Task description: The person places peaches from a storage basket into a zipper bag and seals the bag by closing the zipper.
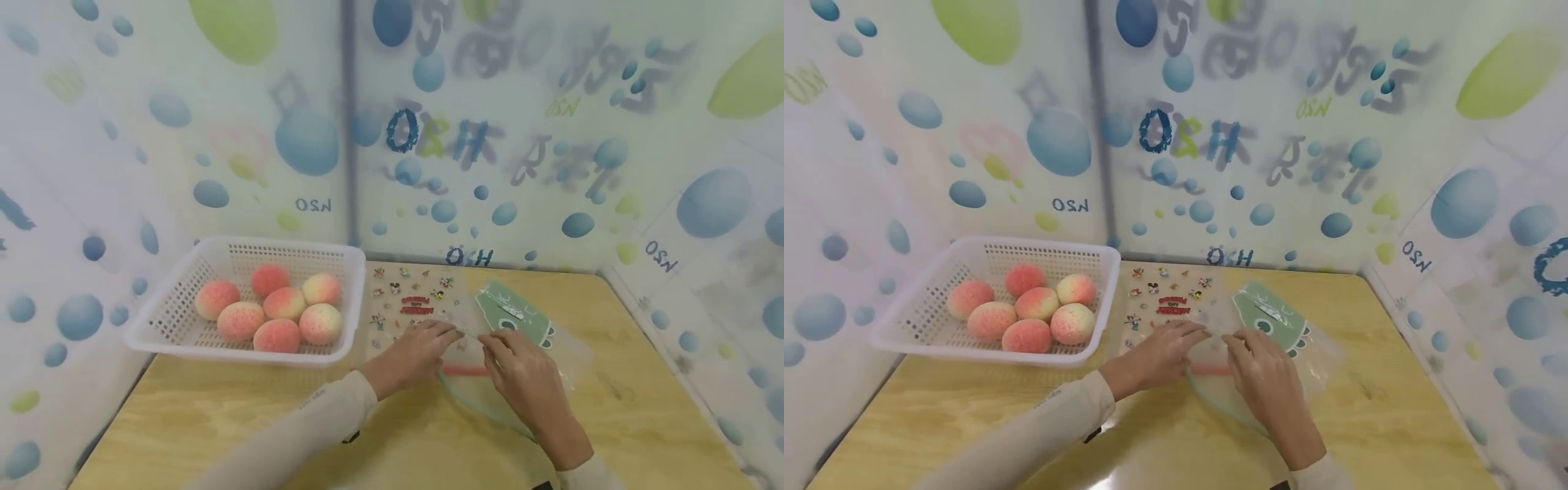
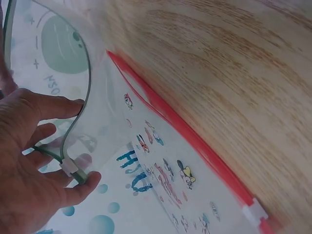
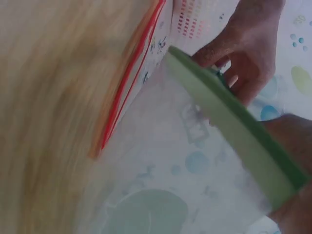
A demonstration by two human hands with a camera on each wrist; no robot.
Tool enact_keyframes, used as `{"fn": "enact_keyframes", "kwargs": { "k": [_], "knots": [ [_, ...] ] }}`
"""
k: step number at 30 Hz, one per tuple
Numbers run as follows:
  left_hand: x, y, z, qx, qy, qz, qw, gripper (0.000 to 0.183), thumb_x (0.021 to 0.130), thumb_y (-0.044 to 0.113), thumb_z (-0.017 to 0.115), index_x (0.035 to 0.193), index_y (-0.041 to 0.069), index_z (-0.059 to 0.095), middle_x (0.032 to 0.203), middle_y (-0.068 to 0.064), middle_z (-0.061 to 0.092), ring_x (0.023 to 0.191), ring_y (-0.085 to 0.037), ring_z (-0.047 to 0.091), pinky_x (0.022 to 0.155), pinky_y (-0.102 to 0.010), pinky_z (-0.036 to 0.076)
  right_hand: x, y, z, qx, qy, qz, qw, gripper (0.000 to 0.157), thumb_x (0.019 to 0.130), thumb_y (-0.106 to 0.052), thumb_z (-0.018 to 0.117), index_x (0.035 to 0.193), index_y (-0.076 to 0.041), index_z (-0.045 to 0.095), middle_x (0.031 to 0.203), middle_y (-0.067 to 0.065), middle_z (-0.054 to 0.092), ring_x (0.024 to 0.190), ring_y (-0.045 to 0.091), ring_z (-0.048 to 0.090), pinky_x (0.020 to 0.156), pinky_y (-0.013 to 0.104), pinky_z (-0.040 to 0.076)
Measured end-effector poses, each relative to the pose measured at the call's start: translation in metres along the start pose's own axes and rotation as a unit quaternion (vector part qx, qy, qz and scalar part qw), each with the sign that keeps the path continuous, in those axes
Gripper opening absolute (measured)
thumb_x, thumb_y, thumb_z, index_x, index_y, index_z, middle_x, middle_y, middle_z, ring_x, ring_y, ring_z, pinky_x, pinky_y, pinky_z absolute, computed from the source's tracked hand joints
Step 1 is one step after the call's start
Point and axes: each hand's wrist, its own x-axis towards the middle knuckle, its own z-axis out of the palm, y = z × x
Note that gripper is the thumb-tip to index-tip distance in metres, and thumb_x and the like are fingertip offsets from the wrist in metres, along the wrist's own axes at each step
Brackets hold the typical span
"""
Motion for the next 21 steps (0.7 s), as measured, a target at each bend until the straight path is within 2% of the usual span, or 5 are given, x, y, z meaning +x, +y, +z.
{"fn": "enact_keyframes", "kwargs": {
  "k": [3,6,12,17,21],
  "knots": [
    [0.000,0.001,0.002,-0.004,0.012,0.004,0.9999,0.060,0.090,0.006,0.075,0.145,0.009,0.053,0.148,-0.006,0.053,0.137,-0.023,0.047,0.113,-0.038,0.037,-0.014,-0.010,0.001,-0.005,-0.043,-0.001,0.999,0.039,0.077,0.000,0.060,0.114,-0.004,0.069,0.128,0.023,0.057,0.097,0.039,0.063,0.068,0.051,0.056],
    [0.001,0.001,0.001,-0.011,0.020,-0.003,0.9997,0.062,0.090,0.008,0.076,0.147,0.009,0.051,0.150,-0.006,0.050,0.138,-0.023,0.045,0.114,-0.037,0.035,-0.030,-0.019,0.000,-0.039,-0.077,0.005,0.996,0.042,0.070,0.000,0.062,0.112,-0.006,0.067,0.137,0.029,0.049,0.103,0.047,0.058,0.069,0.058,0.053],
    [0.006,-0.001,0.003,-0.019,0.028,0.006,0.9994,0.064,0.089,0.009,0.076,0.147,0.006,0.049,0.150,-0.009,0.049,0.138,-0.025,0.045,0.115,-0.036,0.033,-0.054,-0.022,-0.010,-0.128,-0.109,0.076,0.983,0.047,0.061,0.003,0.076,0.107,0.004,0.072,0.128,0.031,0.054,0.098,0.048,0.058,0.057,0.052,0.051],
    [0.008,-0.001,0.007,-0.029,0.016,0.001,0.9995,0.071,0.089,0.013,0.077,0.151,0.006,0.042,0.155,-0.009,0.043,0.140,-0.025,0.041,0.116,-0.034,0.029,-0.064,-0.019,-0.013,-0.151,-0.076,0.119,0.978,0.042,0.061,0.004,0.067,0.102,0.010,0.071,0.112,0.030,0.057,0.079,0.044,0.057,0.043,0.047,0.043],
    [0.008,-0.002,0.007,-0.023,0.025,0.008,0.9994,0.071,0.089,0.013,0.076,0.151,0.005,0.041,0.158,-0.012,0.038,0.142,-0.028,0.038,0.116,-0.033,0.028,-0.063,-0.016,-0.018,-0.164,-0.061,0.138,0.975,0.042,0.061,0.001,0.066,0.102,0.008,0.073,0.105,0.029,0.057,0.074,0.043,0.055,0.042,0.047,0.043]
  ]
}}
